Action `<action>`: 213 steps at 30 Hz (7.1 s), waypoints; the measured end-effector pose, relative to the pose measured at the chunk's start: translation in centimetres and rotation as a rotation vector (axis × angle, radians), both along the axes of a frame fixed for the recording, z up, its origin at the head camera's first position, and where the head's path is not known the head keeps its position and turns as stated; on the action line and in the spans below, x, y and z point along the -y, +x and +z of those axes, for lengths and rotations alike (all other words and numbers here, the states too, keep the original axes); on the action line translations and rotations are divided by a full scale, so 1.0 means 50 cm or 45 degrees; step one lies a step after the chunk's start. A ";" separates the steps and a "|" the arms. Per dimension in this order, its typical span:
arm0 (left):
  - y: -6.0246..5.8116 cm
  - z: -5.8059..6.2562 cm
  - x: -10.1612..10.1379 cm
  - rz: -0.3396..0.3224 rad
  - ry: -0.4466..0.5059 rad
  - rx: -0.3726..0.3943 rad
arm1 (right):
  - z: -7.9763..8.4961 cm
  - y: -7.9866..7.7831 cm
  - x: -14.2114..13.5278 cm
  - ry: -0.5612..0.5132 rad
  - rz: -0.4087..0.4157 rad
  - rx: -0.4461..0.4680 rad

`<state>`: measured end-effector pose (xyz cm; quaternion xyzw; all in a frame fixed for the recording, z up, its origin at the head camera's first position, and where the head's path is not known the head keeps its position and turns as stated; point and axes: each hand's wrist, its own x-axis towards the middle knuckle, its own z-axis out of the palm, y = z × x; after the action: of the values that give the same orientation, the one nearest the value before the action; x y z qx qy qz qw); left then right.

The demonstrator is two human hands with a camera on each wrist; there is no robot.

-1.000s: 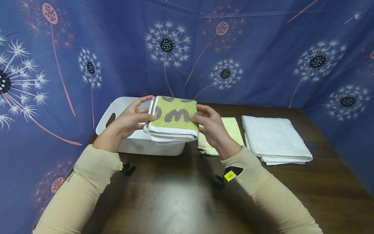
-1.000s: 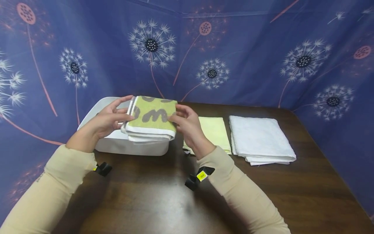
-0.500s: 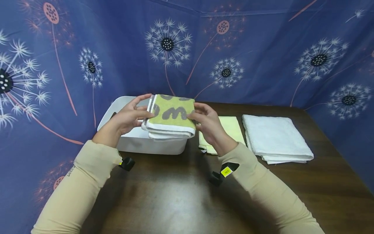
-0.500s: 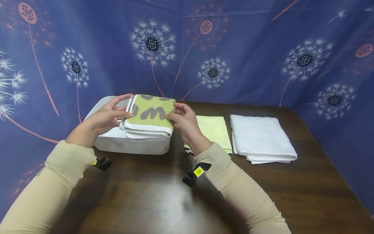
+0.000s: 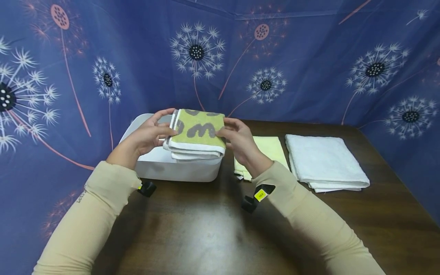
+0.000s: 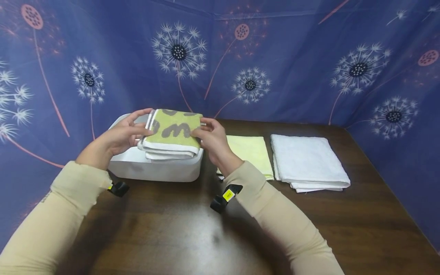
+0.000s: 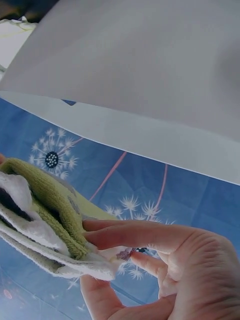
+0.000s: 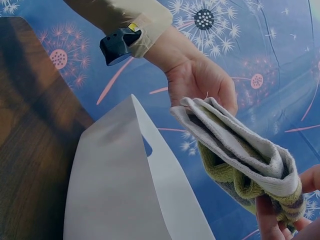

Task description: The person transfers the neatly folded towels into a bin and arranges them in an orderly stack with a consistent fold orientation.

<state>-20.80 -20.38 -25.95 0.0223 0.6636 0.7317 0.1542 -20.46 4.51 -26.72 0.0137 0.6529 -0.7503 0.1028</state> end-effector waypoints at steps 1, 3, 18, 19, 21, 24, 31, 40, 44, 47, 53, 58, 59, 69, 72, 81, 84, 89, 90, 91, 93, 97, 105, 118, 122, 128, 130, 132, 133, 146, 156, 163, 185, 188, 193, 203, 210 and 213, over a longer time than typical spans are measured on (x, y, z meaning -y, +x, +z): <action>-0.002 0.001 0.002 -0.001 -0.008 0.001 | 0.000 -0.002 0.002 0.000 -0.001 0.003; -0.004 0.003 0.005 -0.007 -0.034 -0.002 | -0.001 -0.004 0.005 -0.003 -0.004 0.006; -0.027 0.025 0.031 -0.067 -0.241 -0.004 | 0.002 -0.021 0.031 -0.001 -0.015 0.045; -0.028 0.027 0.032 -0.073 -0.254 -0.001 | 0.004 -0.022 0.032 -0.002 -0.013 0.046; -0.030 0.031 0.036 -0.083 -0.279 0.003 | 0.006 -0.024 0.035 0.000 -0.008 0.046; -0.033 0.034 0.040 -0.101 -0.305 0.003 | 0.008 -0.026 0.039 0.000 0.005 0.047; -0.047 0.039 0.046 -0.123 -0.336 0.005 | 0.013 -0.038 0.046 -0.016 0.001 0.078; -0.054 0.042 0.062 -0.147 -0.349 0.054 | 0.011 -0.052 0.062 -0.047 0.012 0.138; -0.059 0.041 0.067 -0.170 -0.383 0.048 | 0.009 -0.058 0.068 -0.026 0.019 0.152; -0.064 0.041 0.070 -0.175 -0.400 0.056 | 0.010 -0.064 0.073 -0.008 0.024 0.167; -0.079 0.037 0.075 -0.163 -0.407 0.094 | 0.012 -0.078 0.080 0.025 0.020 0.197; -0.089 0.033 0.076 -0.148 -0.438 0.131 | 0.010 -0.088 0.089 0.034 0.019 0.224; -0.090 0.033 0.076 -0.147 -0.451 0.134 | 0.010 -0.089 0.091 0.040 0.020 0.232; -0.110 0.030 0.074 -0.152 -0.532 0.153 | 0.000 -0.110 0.101 0.126 0.028 0.254; -0.117 0.026 0.073 -0.149 -0.534 0.169 | -0.004 -0.118 0.102 0.141 0.032 0.261; -0.128 -0.001 0.079 -0.151 -0.565 0.224 | -0.026 -0.137 0.110 0.156 0.065 0.340; -0.131 -0.004 0.079 -0.156 -0.577 0.215 | -0.031 -0.141 0.111 0.139 0.081 0.344; -0.137 -0.008 0.081 -0.152 -0.580 0.238 | -0.039 -0.150 0.116 0.119 0.112 0.355; -0.137 -0.009 0.081 -0.153 -0.586 0.247 | -0.040 -0.152 0.117 0.127 0.115 0.358; -0.137 -0.010 0.082 -0.157 -0.597 0.256 | -0.042 -0.155 0.119 0.133 0.117 0.361; -0.140 -0.012 0.085 -0.161 -0.619 0.270 | -0.046 -0.159 0.124 0.142 0.118 0.362; -0.144 -0.021 0.093 -0.167 -0.629 0.291 | -0.053 -0.164 0.134 0.152 0.122 0.378; -0.152 -0.038 0.102 -0.184 -0.669 0.292 | -0.068 -0.172 0.138 0.152 0.196 0.434; -0.158 -0.038 0.092 -0.196 -0.715 0.304 | -0.083 -0.178 0.138 0.217 0.178 0.427; -0.156 -0.046 0.092 -0.210 -0.708 0.302 | -0.087 -0.176 0.139 0.244 0.182 0.413; -0.150 -0.047 0.098 -0.195 -0.662 0.365 | -0.084 -0.171 0.140 0.186 0.209 0.443; -0.149 -0.043 0.099 -0.175 -0.654 0.372 | -0.080 -0.171 0.139 0.191 0.206 0.454; -0.148 -0.039 0.100 -0.150 -0.656 0.371 | -0.076 -0.170 0.137 0.193 0.202 0.463; -0.148 -0.038 0.101 -0.143 -0.665 0.370 | -0.074 -0.170 0.136 0.210 0.200 0.461; -0.135 -0.031 0.094 -0.192 -0.697 0.262 | -0.069 -0.168 0.116 0.159 0.221 0.417; -0.122 -0.019 0.078 -0.144 -0.633 0.176 | -0.044 -0.162 0.094 0.139 0.182 0.378; -0.118 -0.009 0.071 -0.151 -0.600 0.149 | -0.029 -0.162 0.081 0.143 0.169 0.368; -0.115 0.043 0.000 -0.151 -0.538 0.085 | 0.009 -0.148 0.027 0.093 0.171 0.293; -0.115 0.048 -0.011 -0.148 -0.537 0.080 | 0.014 -0.147 0.015 0.102 0.163 0.290; -0.115 0.056 -0.030 -0.147 -0.509 0.078 | 0.021 -0.146 0.002 0.127 0.172 0.265; -0.115 0.072 -0.068 -0.137 -0.491 0.076 | 0.032 -0.138 -0.021 0.103 0.170 0.242; -0.118 0.070 -0.093 -0.119 -0.387 0.117 | 0.031 -0.136 -0.042 0.094 0.155 0.233; -0.119 0.066 -0.099 -0.115 -0.358 0.121 | 0.032 -0.136 -0.049 0.087 0.160 0.226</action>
<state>-26.76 -15.41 -22.63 -0.0043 0.7498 0.6241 0.2196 -27.26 6.98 -25.11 0.0427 0.6660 -0.7155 0.2065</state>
